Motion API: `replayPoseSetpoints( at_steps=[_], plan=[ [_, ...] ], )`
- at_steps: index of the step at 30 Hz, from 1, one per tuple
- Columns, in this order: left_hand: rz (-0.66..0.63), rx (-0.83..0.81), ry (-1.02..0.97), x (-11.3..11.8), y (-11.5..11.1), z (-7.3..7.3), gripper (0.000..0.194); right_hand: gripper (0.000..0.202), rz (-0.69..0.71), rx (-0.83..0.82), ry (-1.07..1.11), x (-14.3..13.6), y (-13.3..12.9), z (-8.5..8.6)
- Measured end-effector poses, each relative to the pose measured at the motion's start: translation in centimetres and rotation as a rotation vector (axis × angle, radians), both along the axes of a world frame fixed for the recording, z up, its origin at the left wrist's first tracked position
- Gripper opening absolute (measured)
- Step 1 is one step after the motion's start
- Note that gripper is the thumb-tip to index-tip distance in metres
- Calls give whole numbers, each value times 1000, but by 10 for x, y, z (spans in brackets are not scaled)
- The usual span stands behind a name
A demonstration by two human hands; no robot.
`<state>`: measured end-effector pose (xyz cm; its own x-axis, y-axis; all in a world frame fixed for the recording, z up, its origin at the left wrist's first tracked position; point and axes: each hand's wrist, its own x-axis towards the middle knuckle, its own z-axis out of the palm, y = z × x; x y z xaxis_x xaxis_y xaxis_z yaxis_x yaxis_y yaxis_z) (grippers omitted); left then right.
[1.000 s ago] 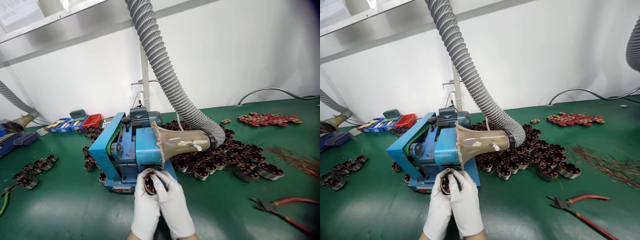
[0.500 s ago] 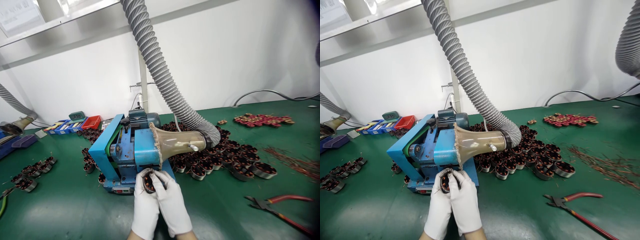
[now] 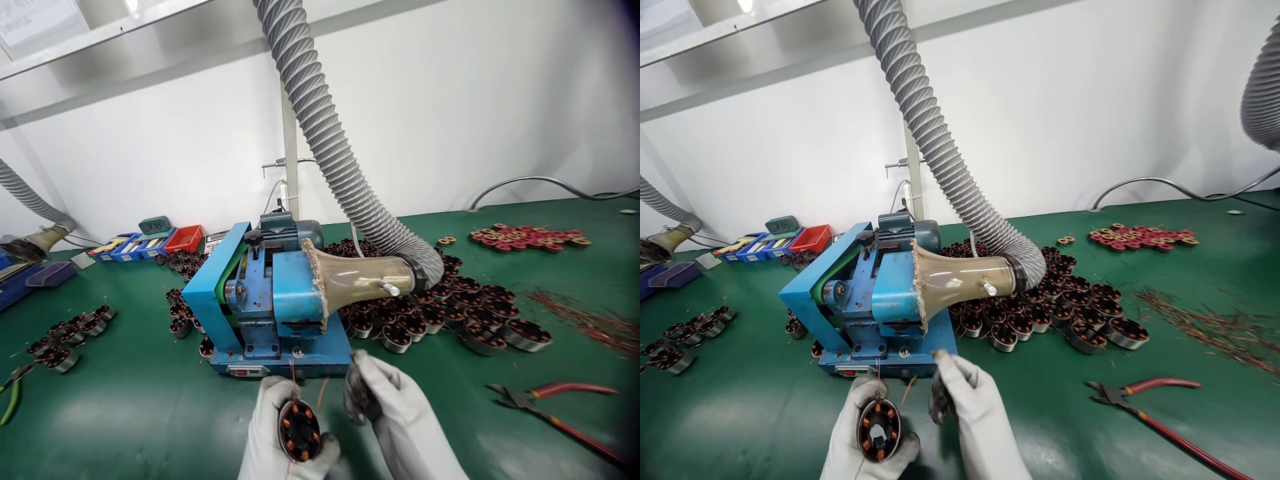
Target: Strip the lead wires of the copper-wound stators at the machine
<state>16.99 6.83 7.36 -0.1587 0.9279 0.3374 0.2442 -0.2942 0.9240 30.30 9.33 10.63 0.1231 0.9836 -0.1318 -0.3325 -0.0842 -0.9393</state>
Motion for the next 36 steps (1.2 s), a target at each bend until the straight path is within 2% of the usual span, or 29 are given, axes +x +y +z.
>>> replayPoseSetpoints(
  at_steps=[2,5,8,11,13,15,17,19,24,29,36],
  plan=[
    [-20,-37,-32,-1,-2,3,51,35,75,-42,189,-7,-2,5],
    [-86,-87,-101,2,-4,5,49,34,173,-27,219,-22,-5,8],
    [-89,-106,-153,8,-6,8,43,25,110,-41,299,-30,2,9],
    [-83,-113,-140,11,-6,10,40,24,63,-65,546,-22,15,11],
    [-41,-112,-115,11,-4,10,42,24,-53,-36,638,-15,21,11],
    [16,-121,-96,11,1,7,47,22,-123,13,513,-13,21,7],
    [30,-136,-121,12,7,3,49,21,-73,67,264,-17,16,1],
    [-10,-168,-178,14,16,0,46,21,-3,110,99,-26,10,-6],
    [-18,-248,-143,18,38,0,43,21,-16,100,98,-40,19,-20],
    [0,-214,-117,23,56,2,36,20,-87,133,-2,-39,38,-28],
    [14,-210,-85,26,60,-1,35,22,-91,152,-26,-37,41,-27]
  ],
)
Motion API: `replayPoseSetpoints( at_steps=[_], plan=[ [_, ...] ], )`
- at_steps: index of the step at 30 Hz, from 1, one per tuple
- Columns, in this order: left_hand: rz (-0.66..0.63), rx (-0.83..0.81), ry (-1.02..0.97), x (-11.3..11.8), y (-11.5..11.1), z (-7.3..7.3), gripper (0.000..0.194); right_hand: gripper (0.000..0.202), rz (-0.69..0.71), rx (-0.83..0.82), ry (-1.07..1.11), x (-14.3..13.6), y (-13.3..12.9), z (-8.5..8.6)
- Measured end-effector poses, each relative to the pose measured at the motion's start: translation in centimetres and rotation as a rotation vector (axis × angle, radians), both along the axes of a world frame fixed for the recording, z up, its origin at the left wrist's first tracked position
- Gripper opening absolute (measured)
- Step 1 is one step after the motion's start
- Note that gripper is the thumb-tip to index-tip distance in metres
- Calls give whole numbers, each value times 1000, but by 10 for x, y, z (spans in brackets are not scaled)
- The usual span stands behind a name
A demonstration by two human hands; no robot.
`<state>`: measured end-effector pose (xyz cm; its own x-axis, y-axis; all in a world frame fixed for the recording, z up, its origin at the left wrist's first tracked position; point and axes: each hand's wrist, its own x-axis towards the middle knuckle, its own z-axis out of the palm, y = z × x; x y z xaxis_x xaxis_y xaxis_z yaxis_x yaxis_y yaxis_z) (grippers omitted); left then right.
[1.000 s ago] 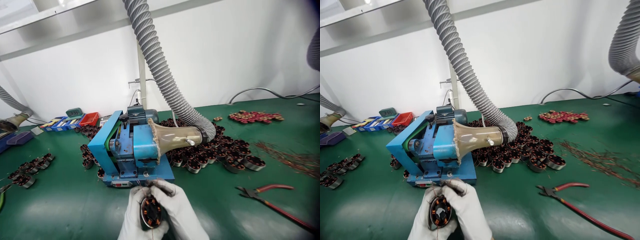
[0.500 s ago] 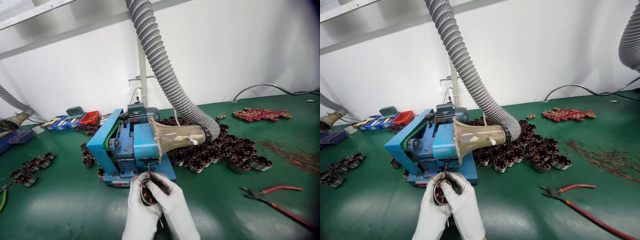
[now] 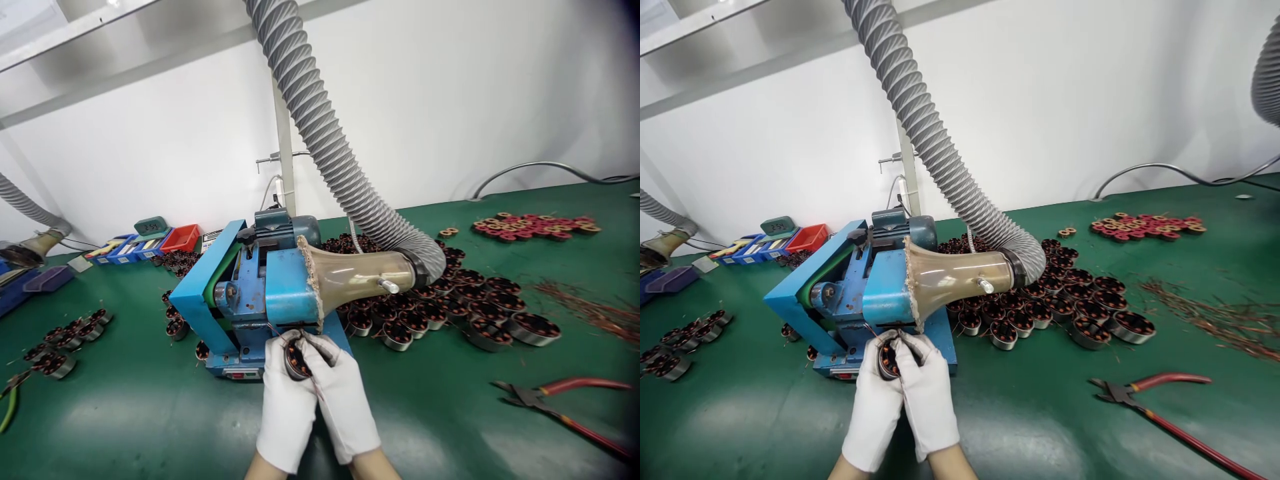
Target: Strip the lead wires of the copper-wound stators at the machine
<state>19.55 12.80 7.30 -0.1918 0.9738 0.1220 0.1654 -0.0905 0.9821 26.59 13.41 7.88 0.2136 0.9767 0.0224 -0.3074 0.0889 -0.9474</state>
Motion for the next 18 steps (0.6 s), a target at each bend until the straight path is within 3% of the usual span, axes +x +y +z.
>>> replayPoseSetpoints(
  at_steps=[8,10,15,18],
  plan=[
    [-18,-23,-65,0,-9,2,35,19,-26,19,-71,-2,-12,-1],
    [-29,-77,-211,-3,-20,2,37,17,-49,77,-144,-3,-25,-5],
    [-94,-267,-808,-32,-46,-2,26,22,-137,316,-385,-1,-58,-14],
    [-219,-283,-973,-56,-58,-2,43,24,-90,350,-498,1,-66,-20]
  ],
)
